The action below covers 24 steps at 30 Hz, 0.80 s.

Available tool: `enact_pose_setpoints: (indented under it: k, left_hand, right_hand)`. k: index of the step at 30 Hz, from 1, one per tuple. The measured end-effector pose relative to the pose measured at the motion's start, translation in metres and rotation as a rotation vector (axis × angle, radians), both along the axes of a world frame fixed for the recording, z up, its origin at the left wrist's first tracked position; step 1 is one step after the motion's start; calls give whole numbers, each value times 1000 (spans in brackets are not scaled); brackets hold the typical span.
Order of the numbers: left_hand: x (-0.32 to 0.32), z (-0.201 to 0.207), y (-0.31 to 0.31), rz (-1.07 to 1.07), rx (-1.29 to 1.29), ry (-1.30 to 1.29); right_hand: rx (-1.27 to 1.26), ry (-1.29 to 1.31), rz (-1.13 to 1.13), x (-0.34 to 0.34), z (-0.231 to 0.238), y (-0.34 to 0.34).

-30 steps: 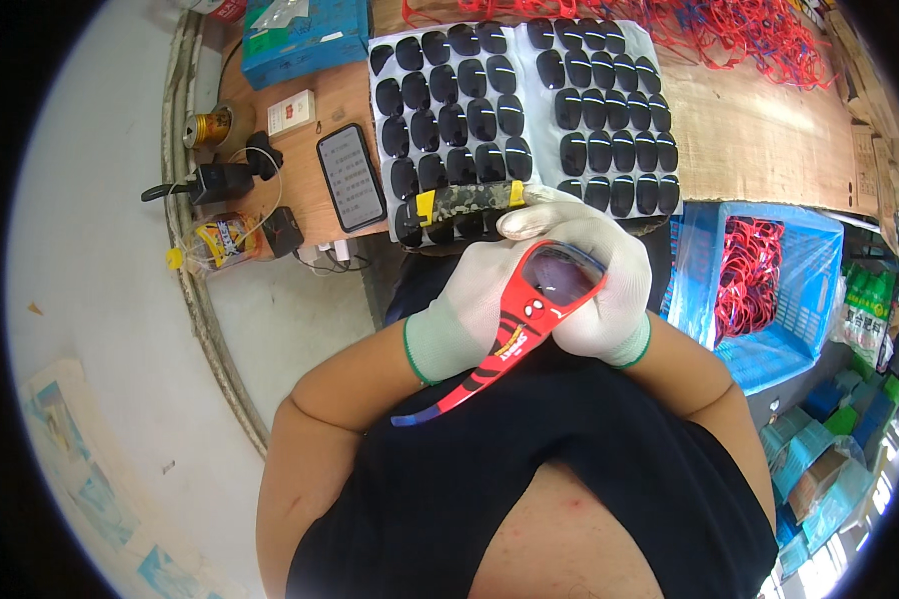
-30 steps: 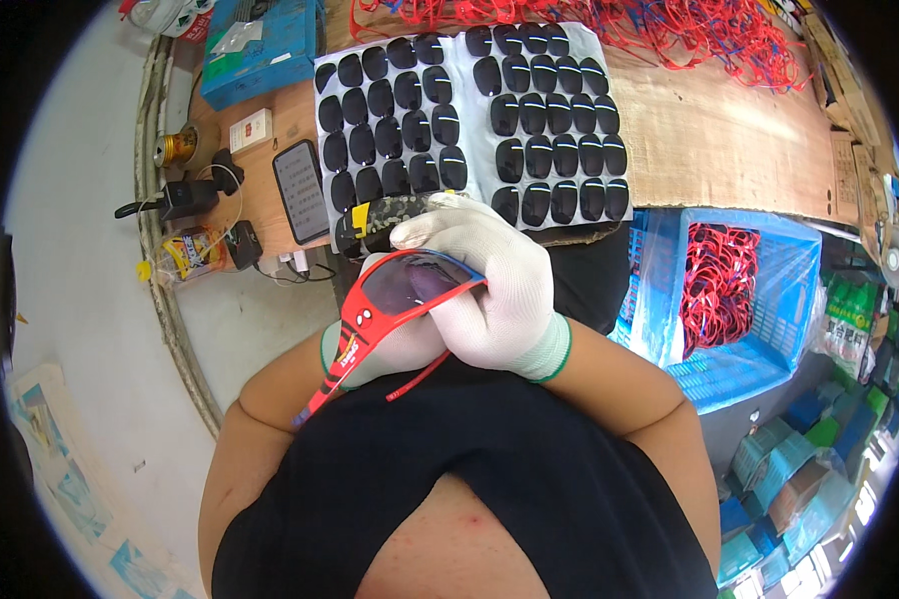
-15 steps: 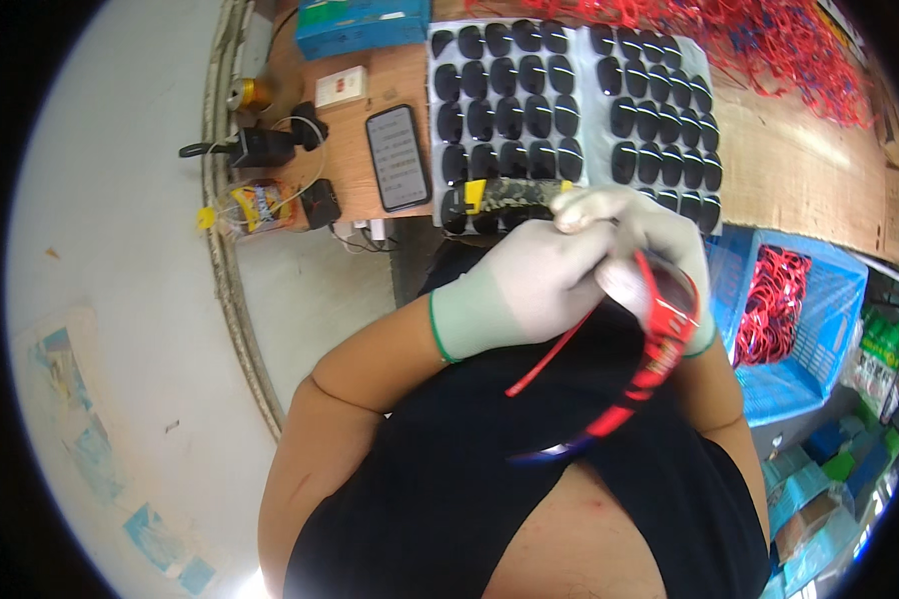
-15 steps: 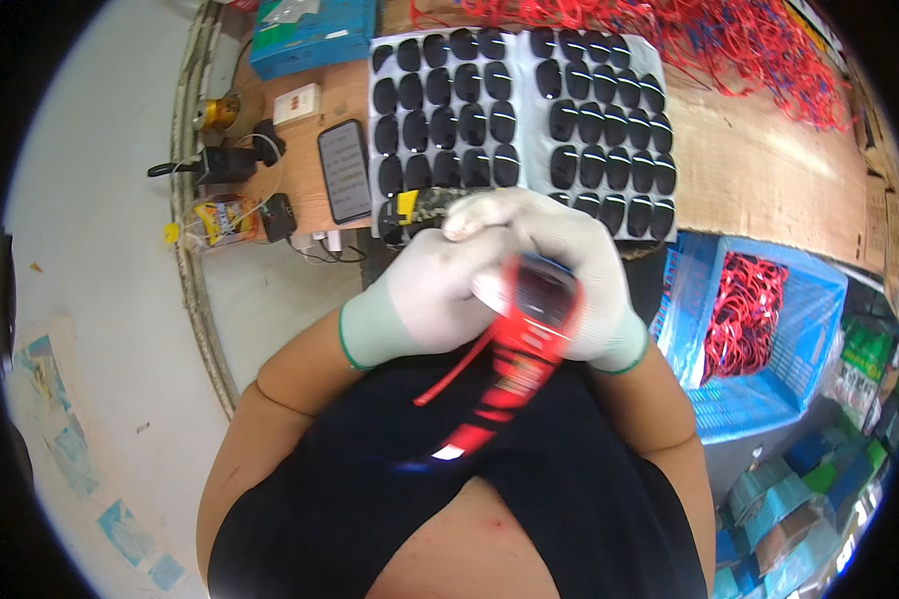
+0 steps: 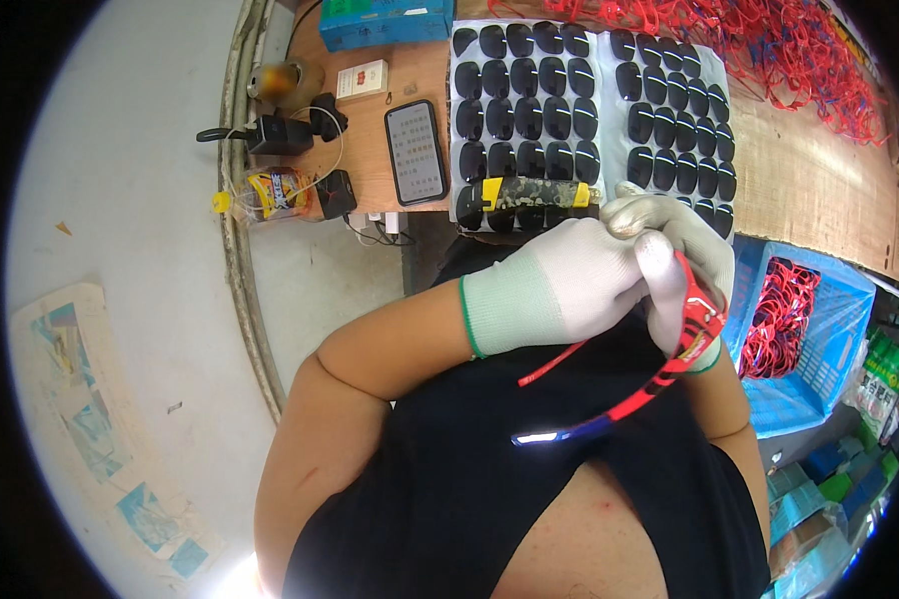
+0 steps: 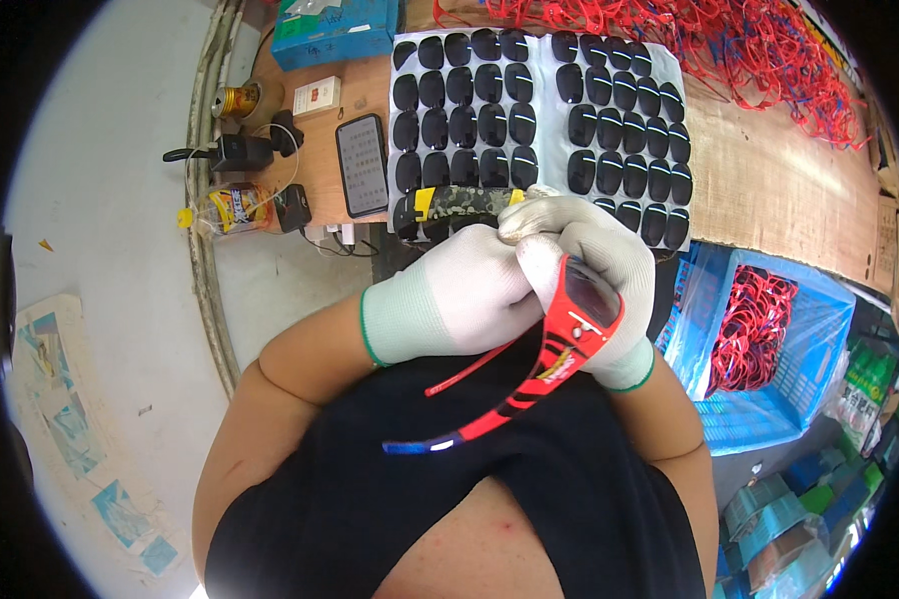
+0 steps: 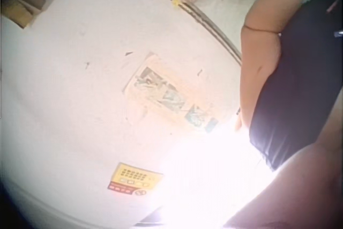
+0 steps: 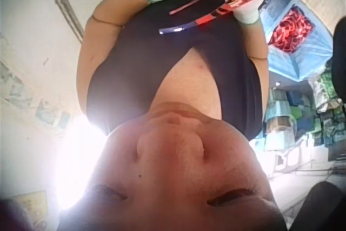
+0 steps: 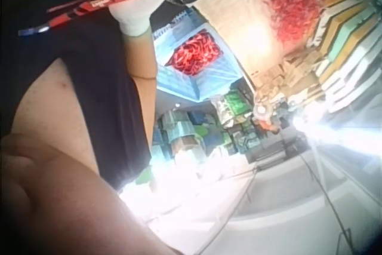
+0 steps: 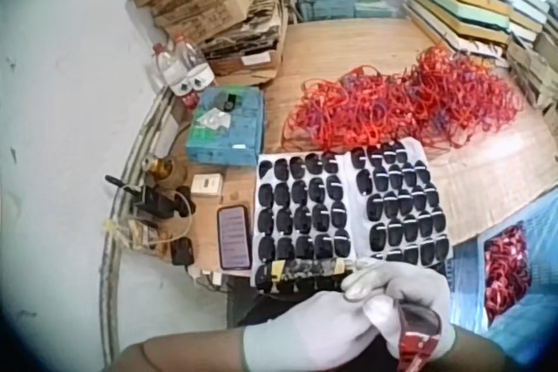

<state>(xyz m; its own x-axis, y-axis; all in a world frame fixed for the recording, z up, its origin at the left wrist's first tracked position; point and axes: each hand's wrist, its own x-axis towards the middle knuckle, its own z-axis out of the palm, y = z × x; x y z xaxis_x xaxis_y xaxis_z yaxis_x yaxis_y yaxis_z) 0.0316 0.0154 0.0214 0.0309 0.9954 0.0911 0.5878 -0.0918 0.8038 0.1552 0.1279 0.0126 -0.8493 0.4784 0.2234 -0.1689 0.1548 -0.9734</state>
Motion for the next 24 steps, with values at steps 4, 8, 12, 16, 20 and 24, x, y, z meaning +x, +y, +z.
enact_pose_setpoints:
  k: [4, 8, 12, 16, 20, 24]
  left_hand:
    - [14, -19, 1, 49, 24, 3]
    - [25, -37, -1, 107, 214, 48]
    - [25, -44, 3, 141, 262, 10]
    - [9, -19, 9, 117, 48, 21]
    - [-1, -26, -4, 180, 82, 27]
    - [-37, -7, 4, 419, 217, 347]
  right_hand:
    - [102, -48, -138, 5, -2, -8]
    - [29, -57, -240, 7, -9, -19]
    - [106, 25, -224, 5, -16, -11]
    - [17, 62, -96, 6, -2, 6]
    - [81, 46, 69, 11, 1, 24]
    - [-620, 62, 27, 17, -14, 39]
